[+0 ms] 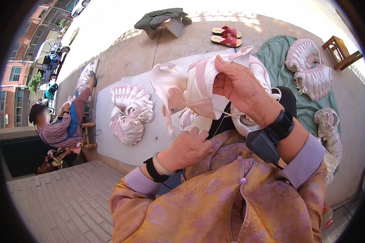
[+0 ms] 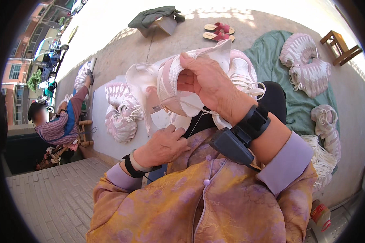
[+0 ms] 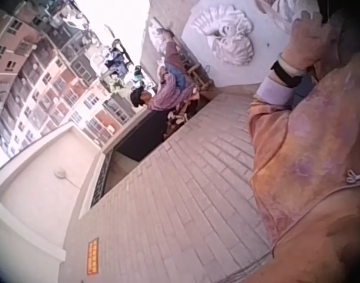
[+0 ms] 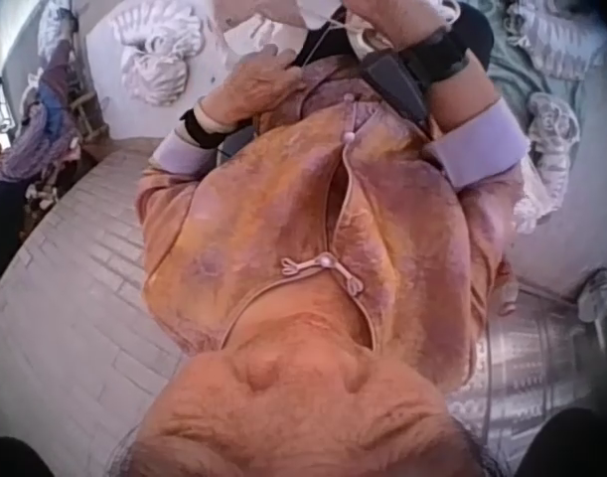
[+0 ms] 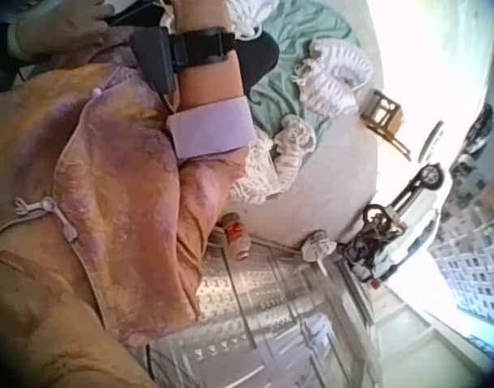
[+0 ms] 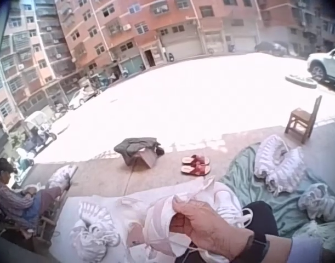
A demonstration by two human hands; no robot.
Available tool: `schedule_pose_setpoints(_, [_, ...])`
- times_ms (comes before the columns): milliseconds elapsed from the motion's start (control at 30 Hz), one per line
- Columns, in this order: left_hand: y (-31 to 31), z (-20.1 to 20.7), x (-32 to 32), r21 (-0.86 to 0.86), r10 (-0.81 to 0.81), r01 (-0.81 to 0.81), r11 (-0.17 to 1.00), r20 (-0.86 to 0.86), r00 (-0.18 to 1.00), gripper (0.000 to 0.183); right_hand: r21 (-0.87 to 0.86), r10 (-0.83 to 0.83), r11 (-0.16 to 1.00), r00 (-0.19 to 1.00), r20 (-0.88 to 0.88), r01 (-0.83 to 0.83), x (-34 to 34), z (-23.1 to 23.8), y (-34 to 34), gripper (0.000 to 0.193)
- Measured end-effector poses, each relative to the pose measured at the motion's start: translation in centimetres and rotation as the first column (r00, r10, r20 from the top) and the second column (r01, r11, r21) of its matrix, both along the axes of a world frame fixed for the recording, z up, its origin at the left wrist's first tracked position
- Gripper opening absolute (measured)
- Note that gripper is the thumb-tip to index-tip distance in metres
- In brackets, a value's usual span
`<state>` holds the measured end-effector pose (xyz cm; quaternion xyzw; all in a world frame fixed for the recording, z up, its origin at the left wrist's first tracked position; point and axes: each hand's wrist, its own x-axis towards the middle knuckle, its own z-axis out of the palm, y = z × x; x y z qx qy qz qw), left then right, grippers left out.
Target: Insert and tie laces on a new shoe.
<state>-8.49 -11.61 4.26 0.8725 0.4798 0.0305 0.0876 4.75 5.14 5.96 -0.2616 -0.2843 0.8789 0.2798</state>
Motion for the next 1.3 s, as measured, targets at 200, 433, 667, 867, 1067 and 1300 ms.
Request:
schedule_pose_setpoints(200, [-1.2,-3.5,-4.1,-0.248,0.289,-0.312,0.917,-0.123,0.949,0.032,0.01,-0.038,0.999,0.993,-0.112,0.04,2.8,0.2,1.1,0.028])
schedule_pose_setpoints(433, [-0.1,-3.1,-5.8,-0.51,0.36,-0.435,0.742,-0.244,0.901,0.04,0.002,0.055,0.998,0.982,-0.178,-0.056,3.3,-0.1,-0.5,0.03])
schedule_pose_setpoints(667, [2.6,-4.6,-3.5,-0.307,0.537,-0.468,0.829,0.671,0.511,0.023,-0.049,0.113,0.992,0.985,-0.13,-0.12,4.1,-0.7,-2.2,0.03])
schedule_pose_setpoints(867, [5.8,-5.6,-2.9,-0.695,0.739,-0.271,0.666,0.663,0.115,0.032,-0.094,0.063,0.993,0.99,-0.128,-0.075,6.0,-1.0,-3.3,0.031])
schedule_pose_setpoints(1067, [5.2,-6.9,-5.1,-0.76,0.748,-0.21,0.614,0.477,0.461,0.06,-0.122,-0.049,0.992,0.991,-0.123,0.034,7.4,-1.2,-2.3,0.033])
schedule_pose_setpoints(1300, [-1.6,-5.7,-2.0,-0.527,0.593,-0.343,0.778,0.436,0.677,0.02,-0.229,-0.171,0.967,0.956,-0.238,0.116,12.6,-4.0,-1.0,0.043])
